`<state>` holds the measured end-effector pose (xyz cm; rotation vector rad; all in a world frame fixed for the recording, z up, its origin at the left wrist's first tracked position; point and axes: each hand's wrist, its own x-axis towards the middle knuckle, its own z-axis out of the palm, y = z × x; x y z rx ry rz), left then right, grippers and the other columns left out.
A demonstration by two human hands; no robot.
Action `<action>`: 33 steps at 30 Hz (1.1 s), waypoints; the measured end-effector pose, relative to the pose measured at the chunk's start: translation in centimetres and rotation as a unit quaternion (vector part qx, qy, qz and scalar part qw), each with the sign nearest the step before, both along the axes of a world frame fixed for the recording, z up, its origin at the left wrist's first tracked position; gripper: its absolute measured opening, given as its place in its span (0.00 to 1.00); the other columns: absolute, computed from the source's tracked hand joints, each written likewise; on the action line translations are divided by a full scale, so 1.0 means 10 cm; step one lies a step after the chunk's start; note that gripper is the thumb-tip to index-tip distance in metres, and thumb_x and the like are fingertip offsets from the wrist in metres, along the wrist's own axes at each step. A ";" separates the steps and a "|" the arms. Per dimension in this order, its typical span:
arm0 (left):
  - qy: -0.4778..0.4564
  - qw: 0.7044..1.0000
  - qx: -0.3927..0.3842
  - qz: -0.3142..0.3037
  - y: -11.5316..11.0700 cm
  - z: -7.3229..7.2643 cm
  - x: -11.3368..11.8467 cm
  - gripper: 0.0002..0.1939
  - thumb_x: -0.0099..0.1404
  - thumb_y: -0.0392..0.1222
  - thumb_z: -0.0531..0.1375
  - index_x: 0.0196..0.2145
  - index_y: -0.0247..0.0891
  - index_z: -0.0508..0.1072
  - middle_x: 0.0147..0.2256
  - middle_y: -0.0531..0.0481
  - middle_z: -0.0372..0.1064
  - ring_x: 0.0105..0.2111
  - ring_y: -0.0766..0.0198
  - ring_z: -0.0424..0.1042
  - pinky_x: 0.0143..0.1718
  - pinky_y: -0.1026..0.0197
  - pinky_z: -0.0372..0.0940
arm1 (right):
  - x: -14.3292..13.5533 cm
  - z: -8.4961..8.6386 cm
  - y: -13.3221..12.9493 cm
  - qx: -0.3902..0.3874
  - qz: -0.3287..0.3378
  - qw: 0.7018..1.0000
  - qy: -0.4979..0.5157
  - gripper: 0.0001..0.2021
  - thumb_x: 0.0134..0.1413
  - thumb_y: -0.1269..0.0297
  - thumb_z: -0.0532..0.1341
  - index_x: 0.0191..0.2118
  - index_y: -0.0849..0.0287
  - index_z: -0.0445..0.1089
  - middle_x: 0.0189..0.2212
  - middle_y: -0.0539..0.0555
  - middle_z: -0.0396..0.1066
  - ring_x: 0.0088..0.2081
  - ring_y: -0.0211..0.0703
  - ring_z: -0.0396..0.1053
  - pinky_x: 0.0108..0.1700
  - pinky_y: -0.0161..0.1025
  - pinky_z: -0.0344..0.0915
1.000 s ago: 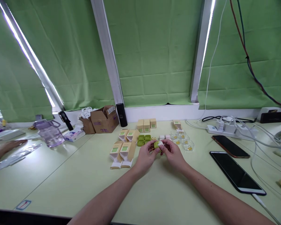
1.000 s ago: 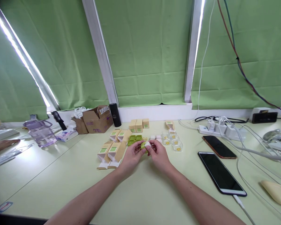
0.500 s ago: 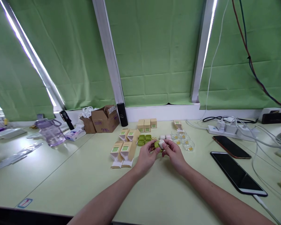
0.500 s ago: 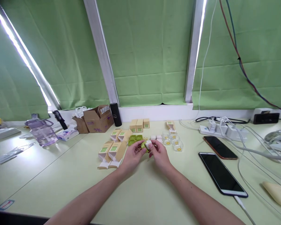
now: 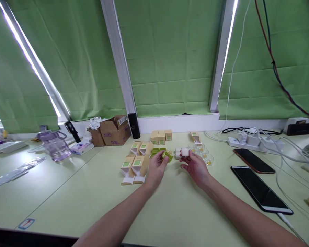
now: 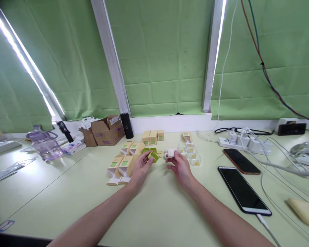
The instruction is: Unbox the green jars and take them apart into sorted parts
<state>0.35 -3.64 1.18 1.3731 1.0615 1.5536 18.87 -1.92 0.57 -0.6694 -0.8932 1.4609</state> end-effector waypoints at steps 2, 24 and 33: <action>-0.011 1.000 -0.005 0.006 0.01 0.00 -0.01 0.31 0.61 0.55 0.70 0.56 0.35 0.73 0.52 0.38 0.75 0.52 0.51 0.74 0.55 0.52 0.69 | 0.00 0.02 -0.02 0.009 0.010 1.000 -0.019 0.23 0.53 0.40 0.66 0.41 0.55 0.75 0.41 0.58 0.78 0.38 0.49 0.74 0.32 0.40 0.69; -0.025 1.000 0.004 0.010 0.01 0.01 -0.01 0.31 0.61 0.55 0.69 0.56 0.35 0.72 0.53 0.37 0.75 0.53 0.52 0.74 0.56 0.53 0.68 | 0.01 0.07 0.03 0.139 -0.138 0.970 -0.146 0.27 0.37 0.55 0.76 0.43 0.53 0.66 0.40 0.52 0.71 0.42 0.47 0.71 0.39 0.42 0.72; -0.024 1.000 0.002 0.010 -0.02 0.03 -0.01 0.31 0.61 0.55 0.70 0.56 0.35 0.73 0.54 0.37 0.74 0.54 0.52 0.73 0.58 0.52 0.67 | 0.31 0.13 0.10 0.313 -0.231 0.783 -0.486 0.15 0.54 0.70 0.60 0.48 0.54 0.72 0.47 0.58 0.69 0.45 0.52 0.69 0.45 0.48 0.68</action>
